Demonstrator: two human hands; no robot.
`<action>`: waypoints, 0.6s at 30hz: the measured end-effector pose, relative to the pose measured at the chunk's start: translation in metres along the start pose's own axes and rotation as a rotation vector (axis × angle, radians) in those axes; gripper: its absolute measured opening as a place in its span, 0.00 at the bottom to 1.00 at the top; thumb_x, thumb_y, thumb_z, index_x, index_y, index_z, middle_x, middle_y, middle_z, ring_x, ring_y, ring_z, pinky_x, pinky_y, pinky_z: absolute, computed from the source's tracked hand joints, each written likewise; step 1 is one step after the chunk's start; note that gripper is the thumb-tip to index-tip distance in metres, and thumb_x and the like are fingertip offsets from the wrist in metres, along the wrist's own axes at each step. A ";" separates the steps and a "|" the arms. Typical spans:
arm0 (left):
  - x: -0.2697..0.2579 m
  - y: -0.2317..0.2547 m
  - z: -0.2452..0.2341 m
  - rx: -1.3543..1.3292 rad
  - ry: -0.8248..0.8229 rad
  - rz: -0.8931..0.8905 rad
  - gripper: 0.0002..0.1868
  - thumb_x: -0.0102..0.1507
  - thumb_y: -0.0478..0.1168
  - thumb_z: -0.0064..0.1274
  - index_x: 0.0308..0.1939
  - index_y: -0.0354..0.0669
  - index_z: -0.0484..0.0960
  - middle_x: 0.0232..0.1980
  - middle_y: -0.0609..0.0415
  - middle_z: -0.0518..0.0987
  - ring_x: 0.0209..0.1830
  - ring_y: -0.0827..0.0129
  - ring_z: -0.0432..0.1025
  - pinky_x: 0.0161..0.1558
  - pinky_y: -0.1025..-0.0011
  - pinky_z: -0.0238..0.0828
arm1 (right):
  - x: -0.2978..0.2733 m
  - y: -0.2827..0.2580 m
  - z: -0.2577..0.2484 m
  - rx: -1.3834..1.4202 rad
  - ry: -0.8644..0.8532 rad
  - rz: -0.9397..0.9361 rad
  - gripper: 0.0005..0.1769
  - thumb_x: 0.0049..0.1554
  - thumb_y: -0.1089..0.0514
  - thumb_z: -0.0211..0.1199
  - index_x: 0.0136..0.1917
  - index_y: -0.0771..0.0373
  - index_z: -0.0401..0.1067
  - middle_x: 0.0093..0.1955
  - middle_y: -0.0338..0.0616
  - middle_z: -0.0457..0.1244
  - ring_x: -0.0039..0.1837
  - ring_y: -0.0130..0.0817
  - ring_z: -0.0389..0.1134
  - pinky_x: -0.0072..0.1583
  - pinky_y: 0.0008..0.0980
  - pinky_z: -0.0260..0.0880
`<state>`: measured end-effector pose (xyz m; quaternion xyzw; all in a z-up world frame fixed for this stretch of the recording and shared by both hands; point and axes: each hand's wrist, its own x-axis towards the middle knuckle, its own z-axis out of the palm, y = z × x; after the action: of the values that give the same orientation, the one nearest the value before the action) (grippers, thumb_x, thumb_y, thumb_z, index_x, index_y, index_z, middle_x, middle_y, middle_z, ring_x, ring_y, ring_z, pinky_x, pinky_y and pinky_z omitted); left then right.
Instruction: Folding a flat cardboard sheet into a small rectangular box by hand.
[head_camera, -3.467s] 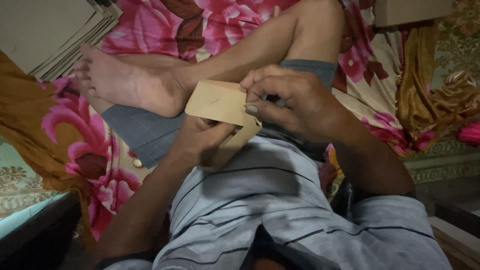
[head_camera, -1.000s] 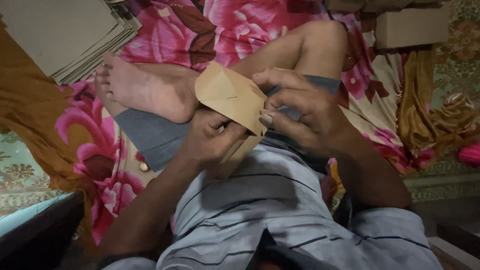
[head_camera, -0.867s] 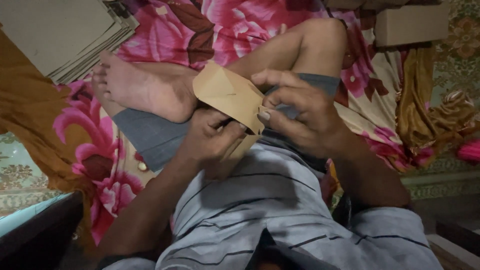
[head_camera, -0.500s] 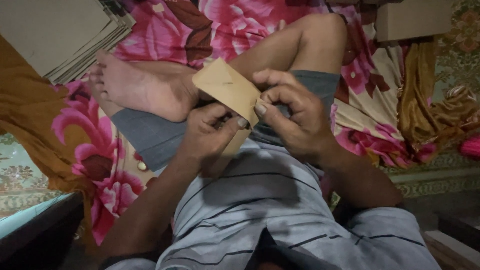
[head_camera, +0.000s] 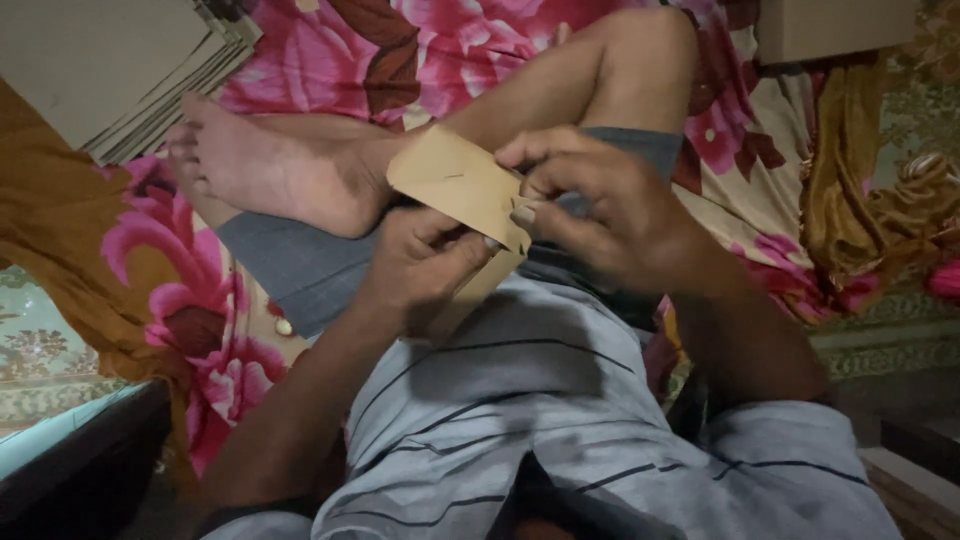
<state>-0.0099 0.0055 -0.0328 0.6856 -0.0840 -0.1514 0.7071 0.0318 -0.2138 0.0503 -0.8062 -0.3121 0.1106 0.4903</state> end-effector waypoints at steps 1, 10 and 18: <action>0.001 -0.001 0.000 -0.012 -0.003 -0.003 0.10 0.65 0.38 0.59 0.48 0.39 0.87 0.46 0.59 0.84 0.47 0.77 0.76 0.50 0.76 0.74 | 0.002 0.002 -0.003 0.011 -0.030 -0.031 0.03 0.65 0.66 0.58 0.49 0.70 0.68 0.65 0.59 0.62 0.68 0.48 0.66 0.67 0.40 0.66; 0.004 0.003 0.002 -0.052 -0.050 0.115 0.07 0.66 0.35 0.56 0.49 0.41 0.81 0.52 0.55 0.80 0.54 0.70 0.74 0.60 0.68 0.73 | 0.017 -0.011 -0.019 -0.074 -0.171 -0.088 0.05 0.63 0.66 0.60 0.50 0.73 0.72 0.63 0.57 0.65 0.65 0.48 0.69 0.63 0.39 0.67; 0.008 0.024 -0.004 0.097 0.055 0.218 0.05 0.65 0.31 0.50 0.41 0.41 0.82 0.43 0.58 0.82 0.47 0.71 0.76 0.54 0.69 0.74 | 0.012 -0.003 0.001 0.072 -0.002 0.043 0.03 0.64 0.66 0.61 0.47 0.69 0.71 0.63 0.53 0.65 0.63 0.38 0.68 0.62 0.33 0.68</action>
<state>0.0014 0.0067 -0.0095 0.7096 -0.1458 -0.0505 0.6875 0.0397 -0.2049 0.0540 -0.7945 -0.2910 0.1331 0.5160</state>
